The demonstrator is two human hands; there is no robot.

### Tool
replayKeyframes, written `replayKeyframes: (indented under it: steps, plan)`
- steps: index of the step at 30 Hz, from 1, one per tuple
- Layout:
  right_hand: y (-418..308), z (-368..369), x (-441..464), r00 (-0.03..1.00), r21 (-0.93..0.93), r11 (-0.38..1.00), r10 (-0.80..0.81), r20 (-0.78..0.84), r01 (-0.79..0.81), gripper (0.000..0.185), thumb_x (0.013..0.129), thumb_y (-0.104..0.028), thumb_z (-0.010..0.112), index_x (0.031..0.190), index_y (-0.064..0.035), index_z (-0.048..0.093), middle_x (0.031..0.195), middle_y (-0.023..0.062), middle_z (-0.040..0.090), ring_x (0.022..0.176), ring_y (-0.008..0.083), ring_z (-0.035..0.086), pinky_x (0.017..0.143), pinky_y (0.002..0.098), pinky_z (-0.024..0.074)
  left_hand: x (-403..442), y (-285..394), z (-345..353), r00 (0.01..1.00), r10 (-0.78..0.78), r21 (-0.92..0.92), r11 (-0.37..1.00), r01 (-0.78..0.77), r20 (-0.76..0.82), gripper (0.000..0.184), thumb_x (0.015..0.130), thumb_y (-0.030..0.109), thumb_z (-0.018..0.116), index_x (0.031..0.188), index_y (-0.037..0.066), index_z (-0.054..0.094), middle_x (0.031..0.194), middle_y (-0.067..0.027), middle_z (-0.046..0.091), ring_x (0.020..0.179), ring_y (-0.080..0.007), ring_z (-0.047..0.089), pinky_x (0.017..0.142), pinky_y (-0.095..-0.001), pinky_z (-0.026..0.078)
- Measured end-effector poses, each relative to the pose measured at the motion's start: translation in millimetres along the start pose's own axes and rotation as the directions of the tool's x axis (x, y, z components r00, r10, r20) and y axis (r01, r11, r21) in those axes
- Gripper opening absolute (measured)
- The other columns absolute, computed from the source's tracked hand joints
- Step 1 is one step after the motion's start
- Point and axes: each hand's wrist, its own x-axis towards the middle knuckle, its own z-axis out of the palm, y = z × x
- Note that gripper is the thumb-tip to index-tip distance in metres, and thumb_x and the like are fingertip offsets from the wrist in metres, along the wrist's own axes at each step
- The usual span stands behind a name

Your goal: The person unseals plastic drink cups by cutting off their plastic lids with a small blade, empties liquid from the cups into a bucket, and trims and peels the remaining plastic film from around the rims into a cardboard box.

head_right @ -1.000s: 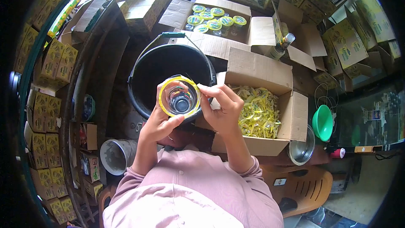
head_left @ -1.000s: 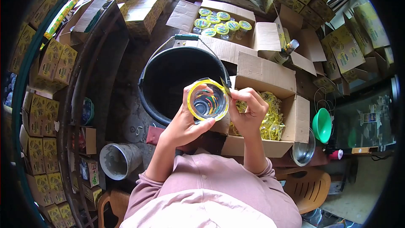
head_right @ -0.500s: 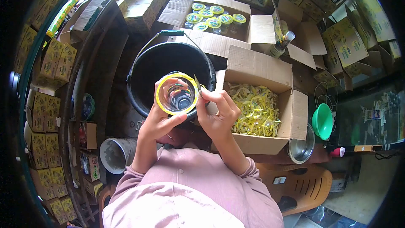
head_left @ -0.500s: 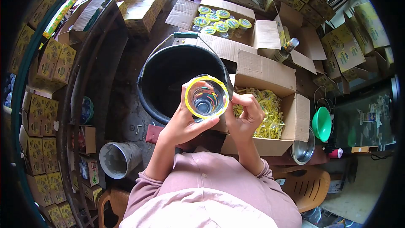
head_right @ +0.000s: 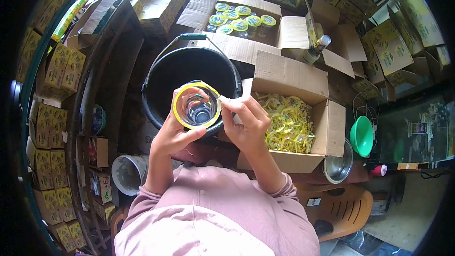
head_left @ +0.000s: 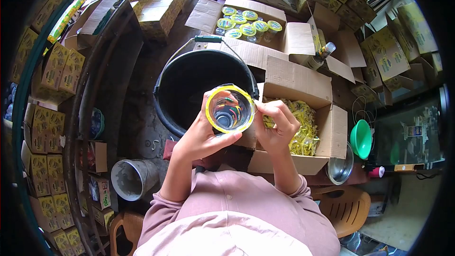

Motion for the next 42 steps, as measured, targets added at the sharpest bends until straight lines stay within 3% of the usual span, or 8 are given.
replayKeyframes:
  steps: [4, 10, 16, 19, 22, 31, 42]
  plan:
    - [-1, 1, 0, 1.0, -0.031, 0.999, -0.024, 0.0, 0.024, 0.02, 0.061, 0.012, 0.064, 0.077, -0.0005, 0.061, 0.065, 0.0079, 0.058, 0.058, 0.015, 0.057, 0.053, 0.0234, 0.0445, 1, -2, 0, 1.0, 0.011, 0.002, 1.0, -0.011, -0.001, 0.067, 0.068, 0.016, 0.071, 0.121, 0.003, 0.032, 0.111, -0.01, 0.041, 0.105, -0.0195, 0.047, 0.091, -0.0299, 0.037]
    - [-6, 7, -3, 0.991, -0.001, 0.991, 0.134, -0.018, -0.134, 0.021, 0.062, 0.007, 0.066, 0.079, -0.005, 0.062, 0.066, 0.0062, 0.059, 0.056, 0.0155, 0.059, 0.052, 0.0253, 0.0464, 0, -4, 0, 1.0, 0.006, -0.038, 0.999, -0.006, -0.01, 0.067, 0.068, 0.014, 0.071, 0.122, 0.003, 0.032, 0.11, -0.0097, 0.042, 0.105, -0.0186, 0.047, 0.091, -0.0299, 0.037]
    - [-5, 10, -9, 0.906, 0.365, 0.844, 0.424, -0.005, -0.393, 0.017, 0.064, 0.006, 0.067, 0.077, -0.0032, 0.063, 0.065, 0.0058, 0.058, 0.056, 0.0119, 0.058, 0.051, 0.0222, 0.0443, 0, -8, 2, 0.999, -0.023, -0.157, 0.987, 0.017, -0.036, 0.067, 0.069, 0.012, 0.069, 0.123, 0.003, 0.031, 0.11, -0.009, 0.04, 0.106, -0.0183, 0.047, 0.092, -0.0302, 0.037]
    - [-4, 5, -7, 0.976, 0.132, 0.968, 0.218, -0.017, -0.214, 0.015, 0.065, 0.006, 0.066, 0.077, -0.0029, 0.063, 0.064, 0.0058, 0.057, 0.055, 0.0121, 0.057, 0.051, 0.0219, 0.0441, -1, -9, 1, 0.999, -0.022, -0.137, 0.99, 0.016, -0.039, 0.068, 0.069, 0.011, 0.068, 0.124, 0.003, 0.03, 0.111, -0.0087, 0.039, 0.106, -0.0182, 0.046, 0.092, -0.0302, 0.037]
    - [-2, -2, -8, 0.994, 0.047, 0.994, 0.101, 0.045, -0.103, 0.015, 0.065, 0.011, 0.065, 0.074, 0.0011, 0.06, 0.068, 0.0052, 0.057, 0.06, 0.0107, 0.054, 0.053, 0.0213, 0.0422, 0, -9, 0, 0.999, -0.017, -0.121, 0.993, 0.014, -0.028, 0.068, 0.069, 0.011, 0.069, 0.125, 0.003, 0.03, 0.111, -0.0085, 0.039, 0.106, -0.0181, 0.046, 0.092, -0.0298, 0.037]
    - [-4, 4, -14, 0.967, 0.109, 0.962, 0.252, -0.02, -0.249, 0.017, 0.063, 0.006, 0.067, 0.078, -0.0019, 0.062, 0.065, 0.0067, 0.058, 0.058, 0.0133, 0.06, 0.052, 0.0228, 0.0454, 1, 0, 6, 0.999, -0.024, -0.103, 0.994, 0.022, -0.024, 0.067, 0.07, 0.014, 0.069, 0.123, 0.003, 0.03, 0.108, -0.0113, 0.043, 0.105, -0.0178, 0.045, 0.091, -0.0295, 0.037]
    - [4, -2, -7, 0.996, 0.037, 0.998, 0.052, 0.066, -0.054, 0.02, 0.063, 0.007, 0.066, 0.08, -0.004, 0.064, 0.067, 0.007, 0.059, 0.058, 0.0176, 0.058, 0.053, 0.026, 0.0461, -2, -5, -6, 0.998, -0.041, -0.013, 0.999, 0.041, 0.045, 0.069, 0.067, 0.015, 0.069, 0.123, 0.003, 0.03, 0.11, -0.0119, 0.041, 0.106, -0.0207, 0.045, 0.092, -0.0306, 0.037]
